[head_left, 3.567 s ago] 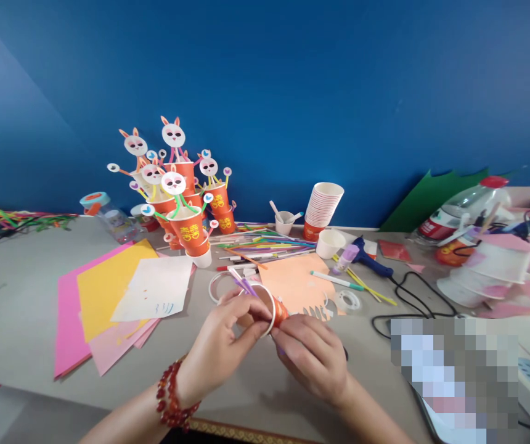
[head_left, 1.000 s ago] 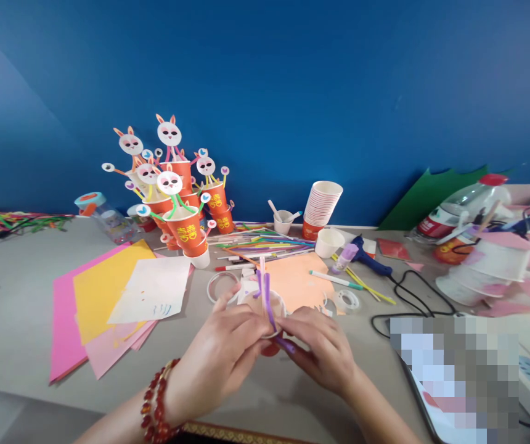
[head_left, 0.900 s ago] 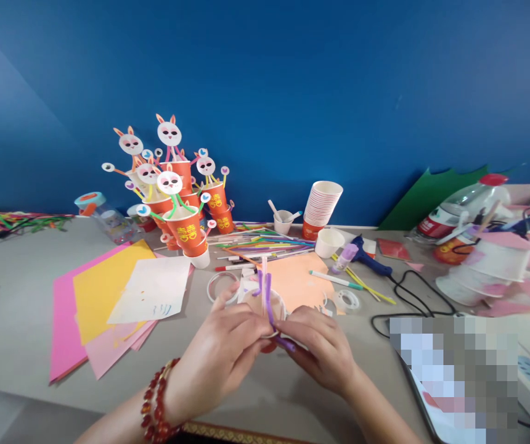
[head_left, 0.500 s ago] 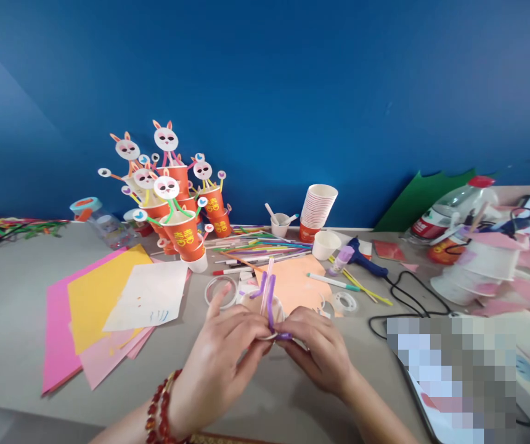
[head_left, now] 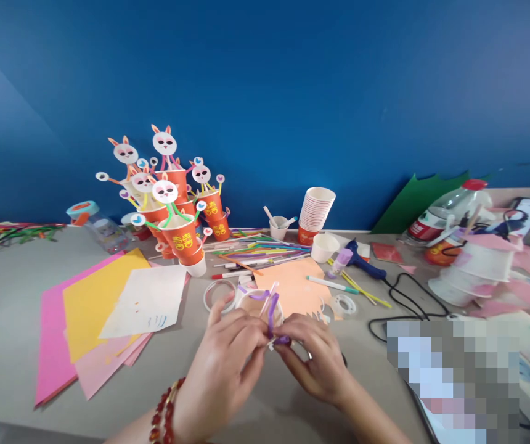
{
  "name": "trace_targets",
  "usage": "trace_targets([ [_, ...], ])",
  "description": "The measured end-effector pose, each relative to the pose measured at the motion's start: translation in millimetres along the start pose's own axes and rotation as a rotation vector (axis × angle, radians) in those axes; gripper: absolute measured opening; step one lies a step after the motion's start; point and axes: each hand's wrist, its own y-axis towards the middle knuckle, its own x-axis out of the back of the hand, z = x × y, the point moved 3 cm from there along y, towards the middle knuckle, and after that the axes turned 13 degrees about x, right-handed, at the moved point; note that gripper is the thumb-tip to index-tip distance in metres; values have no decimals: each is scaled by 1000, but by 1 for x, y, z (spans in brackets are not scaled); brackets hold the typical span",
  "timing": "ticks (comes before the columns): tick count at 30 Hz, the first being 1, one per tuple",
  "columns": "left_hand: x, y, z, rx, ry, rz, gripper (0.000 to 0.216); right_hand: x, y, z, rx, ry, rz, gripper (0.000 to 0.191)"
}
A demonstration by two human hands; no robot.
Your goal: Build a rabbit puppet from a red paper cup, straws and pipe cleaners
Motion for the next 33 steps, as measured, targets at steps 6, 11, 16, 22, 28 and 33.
trace_targets([
  [6, 1, 1, 1, -35, 46, 38, 19, 0, -4, -4, -83, -44, 29, 29],
  [11, 3, 3, 3, -86, 66, 55, 21, 2, -2, -7, -47, -54, 109, 25],
  [16, 2, 6, 1, -103, 82, 67, 22, 4, -1, -7, -35, -80, 145, 17],
  [22, 5, 7, -3, -74, 76, 116, 16, 4, -3, -6, -26, -29, 66, 21],
  [28, 6, 9, -1, -136, 145, 49, 8, 4, -2, -7, -18, -30, 42, 20],
  [33, 4, 12, 1, -194, 96, -24, 10, 4, -2, -9, -52, 32, 42, 12],
])
